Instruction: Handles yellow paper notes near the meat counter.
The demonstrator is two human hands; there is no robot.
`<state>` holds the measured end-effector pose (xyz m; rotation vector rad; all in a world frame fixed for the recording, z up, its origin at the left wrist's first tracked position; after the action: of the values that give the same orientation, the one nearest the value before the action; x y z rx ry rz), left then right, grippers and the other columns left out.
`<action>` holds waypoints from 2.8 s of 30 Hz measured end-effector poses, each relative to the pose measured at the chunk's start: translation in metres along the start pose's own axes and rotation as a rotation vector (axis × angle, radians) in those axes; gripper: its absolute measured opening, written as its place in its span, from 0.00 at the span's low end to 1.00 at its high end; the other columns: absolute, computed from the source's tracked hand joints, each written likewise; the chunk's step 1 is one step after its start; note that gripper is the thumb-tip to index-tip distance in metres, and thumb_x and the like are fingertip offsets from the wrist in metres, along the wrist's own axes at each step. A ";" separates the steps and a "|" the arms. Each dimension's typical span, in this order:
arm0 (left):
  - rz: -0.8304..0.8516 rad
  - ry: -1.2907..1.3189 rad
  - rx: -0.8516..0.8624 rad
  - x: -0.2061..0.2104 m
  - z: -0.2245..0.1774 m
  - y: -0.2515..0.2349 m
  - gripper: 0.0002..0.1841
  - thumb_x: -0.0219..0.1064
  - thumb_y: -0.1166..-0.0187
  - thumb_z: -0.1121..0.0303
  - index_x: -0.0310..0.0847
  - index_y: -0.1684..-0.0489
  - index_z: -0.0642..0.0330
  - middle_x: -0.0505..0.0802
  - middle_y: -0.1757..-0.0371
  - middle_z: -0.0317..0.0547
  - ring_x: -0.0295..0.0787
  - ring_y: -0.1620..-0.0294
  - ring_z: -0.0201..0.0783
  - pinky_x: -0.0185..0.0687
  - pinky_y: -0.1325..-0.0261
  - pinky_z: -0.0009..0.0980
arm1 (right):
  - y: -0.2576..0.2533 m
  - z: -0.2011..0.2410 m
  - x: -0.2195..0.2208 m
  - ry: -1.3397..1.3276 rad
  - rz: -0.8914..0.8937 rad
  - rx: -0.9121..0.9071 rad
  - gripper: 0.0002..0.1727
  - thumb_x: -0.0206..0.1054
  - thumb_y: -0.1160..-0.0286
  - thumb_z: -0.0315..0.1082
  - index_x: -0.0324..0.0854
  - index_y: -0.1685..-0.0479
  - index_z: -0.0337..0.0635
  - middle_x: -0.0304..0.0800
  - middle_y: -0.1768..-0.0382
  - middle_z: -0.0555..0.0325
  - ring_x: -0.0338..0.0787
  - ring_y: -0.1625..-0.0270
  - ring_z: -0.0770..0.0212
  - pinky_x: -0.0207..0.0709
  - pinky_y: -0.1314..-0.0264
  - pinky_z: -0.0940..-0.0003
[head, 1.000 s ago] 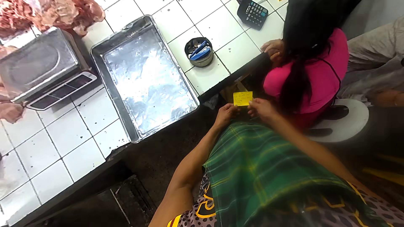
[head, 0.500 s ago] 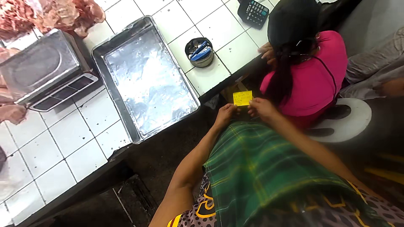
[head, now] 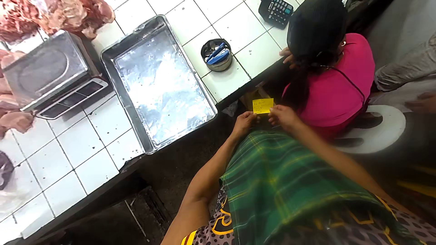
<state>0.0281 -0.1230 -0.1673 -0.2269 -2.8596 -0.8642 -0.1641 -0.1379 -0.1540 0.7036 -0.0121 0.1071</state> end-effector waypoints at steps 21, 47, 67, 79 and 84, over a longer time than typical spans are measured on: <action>-0.027 0.010 -0.008 -0.006 0.002 0.004 0.13 0.59 0.09 0.66 0.81 0.41 0.69 0.96 0.55 0.52 0.95 0.59 0.40 0.91 0.50 0.36 | -0.004 -0.004 0.004 -0.032 0.010 0.001 0.17 0.63 0.11 0.41 0.80 0.37 0.37 0.93 0.56 0.50 0.93 0.66 0.59 0.89 0.62 0.66; -0.022 0.037 -0.011 -0.005 0.004 0.004 0.13 0.59 0.09 0.66 0.81 0.42 0.69 0.96 0.56 0.53 0.95 0.59 0.40 0.92 0.51 0.37 | -0.004 -0.004 0.003 -0.007 0.016 0.000 0.17 0.62 0.11 0.42 0.80 0.37 0.37 0.93 0.56 0.51 0.93 0.66 0.60 0.89 0.62 0.66; -0.035 0.010 -0.033 -0.005 0.007 -0.001 0.14 0.58 0.08 0.66 0.81 0.40 0.69 0.96 0.55 0.52 0.95 0.59 0.40 0.92 0.52 0.37 | -0.006 -0.004 0.002 -0.004 0.003 0.030 0.18 0.62 0.11 0.41 0.79 0.34 0.38 0.93 0.55 0.51 0.93 0.65 0.60 0.88 0.62 0.66; -0.051 0.022 -0.046 -0.005 0.007 -0.002 0.13 0.58 0.08 0.66 0.81 0.42 0.68 0.96 0.56 0.52 0.95 0.59 0.40 0.91 0.51 0.36 | -0.008 -0.004 0.001 -0.016 0.003 0.041 0.18 0.62 0.11 0.41 0.79 0.35 0.38 0.93 0.55 0.51 0.93 0.65 0.60 0.88 0.62 0.66; -0.059 0.025 -0.052 -0.006 0.009 -0.002 0.13 0.60 0.09 0.65 0.82 0.43 0.68 0.96 0.56 0.52 0.94 0.60 0.40 0.91 0.53 0.36 | -0.007 -0.004 0.001 -0.014 0.001 0.043 0.18 0.63 0.11 0.42 0.79 0.34 0.38 0.93 0.55 0.51 0.93 0.65 0.60 0.88 0.62 0.67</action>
<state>0.0325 -0.1202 -0.1771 -0.1377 -2.8364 -0.9465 -0.1630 -0.1403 -0.1615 0.7468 -0.0236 0.1040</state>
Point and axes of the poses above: each hand's wrist, its own y-axis away from the middle knuckle, its own x-axis out of the palm, z = x × y, the point moved 6 cm from there along -y, towards the middle knuckle
